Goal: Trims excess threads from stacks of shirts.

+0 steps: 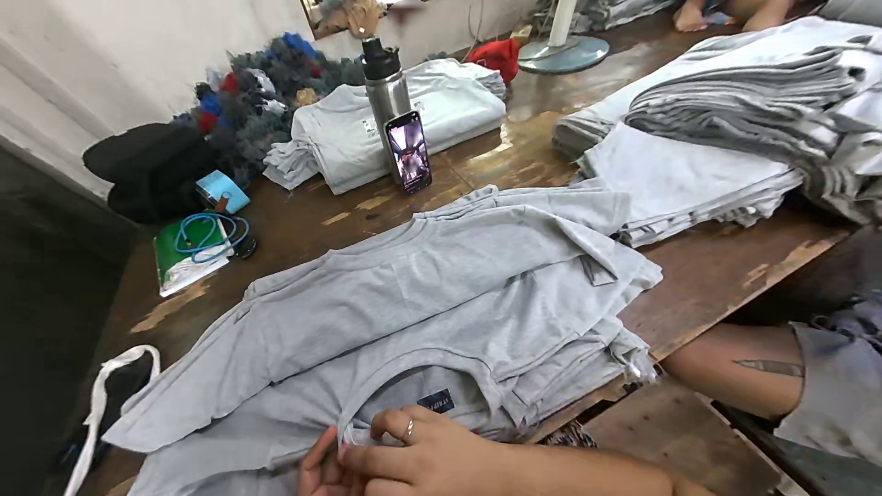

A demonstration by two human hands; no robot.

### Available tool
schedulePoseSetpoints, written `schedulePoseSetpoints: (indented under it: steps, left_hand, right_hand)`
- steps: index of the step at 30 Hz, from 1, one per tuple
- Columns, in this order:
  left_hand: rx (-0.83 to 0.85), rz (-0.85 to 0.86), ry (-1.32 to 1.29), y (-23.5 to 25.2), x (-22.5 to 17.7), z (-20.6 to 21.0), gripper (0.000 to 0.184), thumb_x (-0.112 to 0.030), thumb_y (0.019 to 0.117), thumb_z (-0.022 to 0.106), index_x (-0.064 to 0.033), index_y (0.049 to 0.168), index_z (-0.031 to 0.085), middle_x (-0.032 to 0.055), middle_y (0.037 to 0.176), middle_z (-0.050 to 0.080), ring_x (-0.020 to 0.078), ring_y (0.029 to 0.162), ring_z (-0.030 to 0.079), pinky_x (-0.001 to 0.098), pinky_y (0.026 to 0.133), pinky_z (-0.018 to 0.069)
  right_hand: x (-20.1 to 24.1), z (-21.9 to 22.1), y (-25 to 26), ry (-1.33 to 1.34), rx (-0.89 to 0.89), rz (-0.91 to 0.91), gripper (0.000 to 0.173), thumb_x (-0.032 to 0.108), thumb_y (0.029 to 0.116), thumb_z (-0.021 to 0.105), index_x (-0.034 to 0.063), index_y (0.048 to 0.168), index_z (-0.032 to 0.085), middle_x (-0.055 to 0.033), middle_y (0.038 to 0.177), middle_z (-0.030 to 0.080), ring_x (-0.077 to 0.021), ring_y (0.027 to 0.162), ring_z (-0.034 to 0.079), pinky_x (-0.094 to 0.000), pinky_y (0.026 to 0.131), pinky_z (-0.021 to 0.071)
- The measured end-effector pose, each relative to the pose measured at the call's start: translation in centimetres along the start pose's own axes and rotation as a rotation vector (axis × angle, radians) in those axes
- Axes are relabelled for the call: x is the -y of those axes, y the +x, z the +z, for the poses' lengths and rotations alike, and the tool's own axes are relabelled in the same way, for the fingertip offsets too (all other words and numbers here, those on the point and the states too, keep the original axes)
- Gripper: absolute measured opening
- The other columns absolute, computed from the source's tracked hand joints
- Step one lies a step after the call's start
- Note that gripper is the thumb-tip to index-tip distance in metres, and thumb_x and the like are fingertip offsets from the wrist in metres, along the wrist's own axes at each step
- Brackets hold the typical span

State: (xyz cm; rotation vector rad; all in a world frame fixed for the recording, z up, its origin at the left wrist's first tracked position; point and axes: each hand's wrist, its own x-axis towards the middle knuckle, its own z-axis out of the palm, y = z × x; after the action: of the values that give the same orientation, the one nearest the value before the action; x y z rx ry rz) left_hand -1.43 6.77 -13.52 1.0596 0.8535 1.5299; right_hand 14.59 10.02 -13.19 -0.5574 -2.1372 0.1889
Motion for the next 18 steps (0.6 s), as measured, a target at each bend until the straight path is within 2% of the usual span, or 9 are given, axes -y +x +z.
schedulePoseSetpoints:
  steps: [4,6,9,13,15,18]
  left_hand:
    - [0.115,0.007,-0.044,0.0,0.2,-0.7,0.046,-0.011,0.0901,0.075,-0.0245,0.131,0.061,-0.0044,0.118,0.075,0.0081,0.104,0.073,0.0263,0.092,0.059]
    - [0.158,0.028,-0.016,-0.1,0.4,-0.8,0.046,-0.011,0.0905,0.075,-0.0263,0.132,0.062,-0.0061,0.119,0.075,0.0066,0.103,0.072,0.0252,0.091,0.0593]
    - [0.192,0.057,0.051,-0.3,0.8,-0.8,0.042,-0.012,0.0933,0.073,-0.026,0.132,0.066,-0.0102,0.117,0.075,0.002,0.101,0.071,0.0219,0.09,0.0585]
    - [0.107,0.144,0.217,-0.9,1.3,-0.2,0.037,-0.014,0.0926,0.075,-0.0297,0.126,0.072,-0.0181,0.123,0.069,-0.0032,0.108,0.065,0.0174,0.093,0.0547]
    - [0.049,0.217,0.292,-0.9,1.6,0.2,0.029,-0.013,0.0929,0.074,-0.0287,0.117,0.077,-0.0183,0.119,0.07,-0.0037,0.106,0.064,0.0166,0.092,0.0546]
    - [-0.03,0.3,0.395,-1.1,2.2,0.6,0.02,-0.014,0.0922,0.074,-0.0282,0.105,0.079,-0.0193,0.112,0.07,-0.0053,0.102,0.064,0.0146,0.088,0.0547]
  right_hand:
    - [-0.5,-0.4,-0.1,0.029,-0.024,-0.028,0.013,0.007,0.1018,0.056,0.0122,0.096,0.066,-0.0077,0.102,0.071,-0.0265,0.098,0.065,-0.0365,0.081,0.054]
    - [-0.7,-0.5,-0.4,0.071,-0.054,-0.038,0.013,0.005,0.1011,0.055,0.0101,0.093,0.064,-0.0087,0.094,0.07,-0.0252,0.091,0.066,-0.0343,0.077,0.0543]
    - [-0.7,-0.3,-0.5,0.126,-0.064,-0.006,0.011,0.003,0.1002,0.056,0.0065,0.093,0.063,-0.0111,0.091,0.068,-0.026,0.089,0.067,-0.0331,0.076,0.0556]
    - [0.1,-0.6,-0.3,0.163,-0.062,0.023,0.01,0.001,0.0982,0.056,0.0062,0.093,0.063,-0.0117,0.092,0.068,-0.0263,0.089,0.066,-0.0331,0.077,0.0545]
    - [0.4,-0.5,-0.4,0.194,-0.077,0.024,0.011,0.002,0.0977,0.057,0.0068,0.091,0.064,-0.0107,0.09,0.068,-0.0259,0.087,0.064,-0.0341,0.076,0.0533]
    - [0.2,-0.9,-0.7,0.392,-0.067,0.064,0.008,0.001,0.0941,0.058,0.0024,0.091,0.065,-0.0139,0.092,0.068,-0.0282,0.091,0.064,-0.0367,0.082,0.0526]
